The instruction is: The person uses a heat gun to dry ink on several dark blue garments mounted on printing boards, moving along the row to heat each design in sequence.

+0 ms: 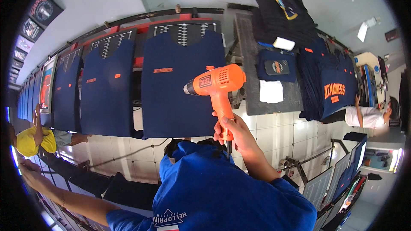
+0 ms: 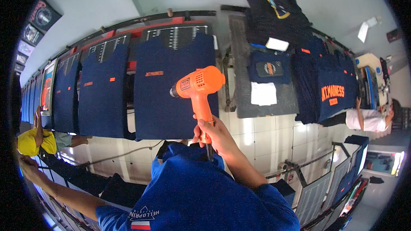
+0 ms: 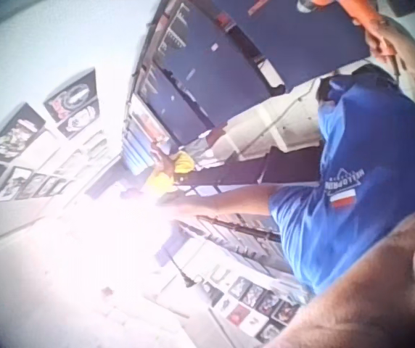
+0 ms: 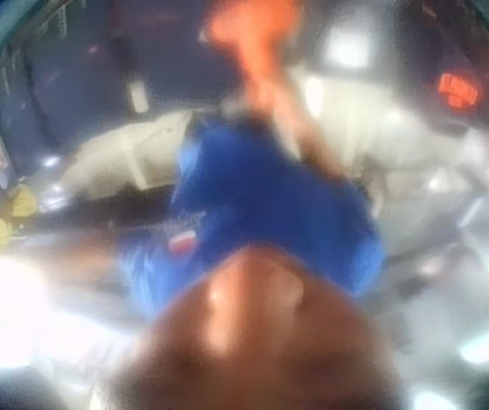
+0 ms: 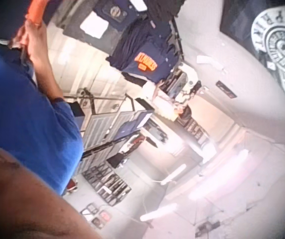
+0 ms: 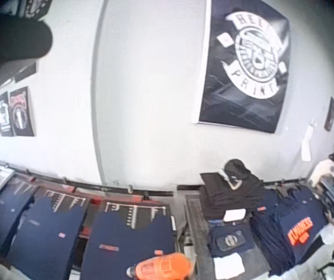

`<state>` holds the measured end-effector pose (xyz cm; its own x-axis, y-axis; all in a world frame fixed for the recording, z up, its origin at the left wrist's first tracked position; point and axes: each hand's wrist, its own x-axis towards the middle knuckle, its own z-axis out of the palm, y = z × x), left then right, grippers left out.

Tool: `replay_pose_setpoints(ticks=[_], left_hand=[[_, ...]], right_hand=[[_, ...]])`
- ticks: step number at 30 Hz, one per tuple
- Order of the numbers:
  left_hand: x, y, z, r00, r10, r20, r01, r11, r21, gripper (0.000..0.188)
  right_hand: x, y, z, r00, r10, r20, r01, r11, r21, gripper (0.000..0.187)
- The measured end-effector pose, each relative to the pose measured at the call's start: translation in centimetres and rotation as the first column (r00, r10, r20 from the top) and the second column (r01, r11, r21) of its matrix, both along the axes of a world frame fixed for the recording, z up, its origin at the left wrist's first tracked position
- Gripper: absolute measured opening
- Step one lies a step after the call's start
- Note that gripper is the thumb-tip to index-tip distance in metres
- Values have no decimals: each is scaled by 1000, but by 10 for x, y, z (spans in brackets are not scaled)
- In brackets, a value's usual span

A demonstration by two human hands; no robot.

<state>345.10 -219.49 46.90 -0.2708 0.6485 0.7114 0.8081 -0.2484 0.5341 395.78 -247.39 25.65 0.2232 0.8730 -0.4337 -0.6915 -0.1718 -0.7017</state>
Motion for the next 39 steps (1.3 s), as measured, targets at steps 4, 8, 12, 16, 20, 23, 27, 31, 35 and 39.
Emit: replay_pose_setpoints(ticks=[4, 8, 12, 16, 20, 23, 27, 31, 35, 39], left_hand=[[16, 29, -53, 940, 12, 342, -32, 998, 52, 44], [-53, 60, -111, 837, -71, 543, -83, 964, 254, 47], [-53, 67, -185, 877, 236, 418, -317, 939, 136, 50], [-66, 63, -314, 842, 358, 405, -334, 934, -131, 48], [-24, 56, -399, 731, 479, 486, -334, 873, -356, 47], [-24, 47, -471, 626, 494, 603, -235, 857, -458, 37], [32, 41, -487, 591, 506, 627, -94, 816, -570, 46], [66, 41, -480, 637, 560, 530, -76, 729, -680, 62], [55, 38, -497, 629, 547, 553, -84, 754, -652, 63], [62, 39, -489, 649, 513, 562, -64, 773, -631, 62]], right_hand=[[-10, 86, 2, 999, 47, -12, -47, 999, -18, 46], [1, 155, 10, 978, 137, 157, -124, 989, -85, 47], [8, 204, 18, 865, 325, 383, -266, 943, -200, 40], [0, 226, 5, 823, 390, 414, -311, 918, -245, 35], [-16, 238, -14, 826, 381, 415, -301, 921, -245, 32], [-21, 249, -11, 847, 368, 383, -277, 921, -273, 32], [-29, 257, -21, 825, 371, 427, -284, 924, -255, 32], [-32, 259, -27, 817, 385, 430, -298, 919, -257, 34], [-38, 264, -21, 810, 404, 425, -299, 908, -293, 31], [-43, 264, -28, 810, 393, 435, -288, 913, -290, 29]])
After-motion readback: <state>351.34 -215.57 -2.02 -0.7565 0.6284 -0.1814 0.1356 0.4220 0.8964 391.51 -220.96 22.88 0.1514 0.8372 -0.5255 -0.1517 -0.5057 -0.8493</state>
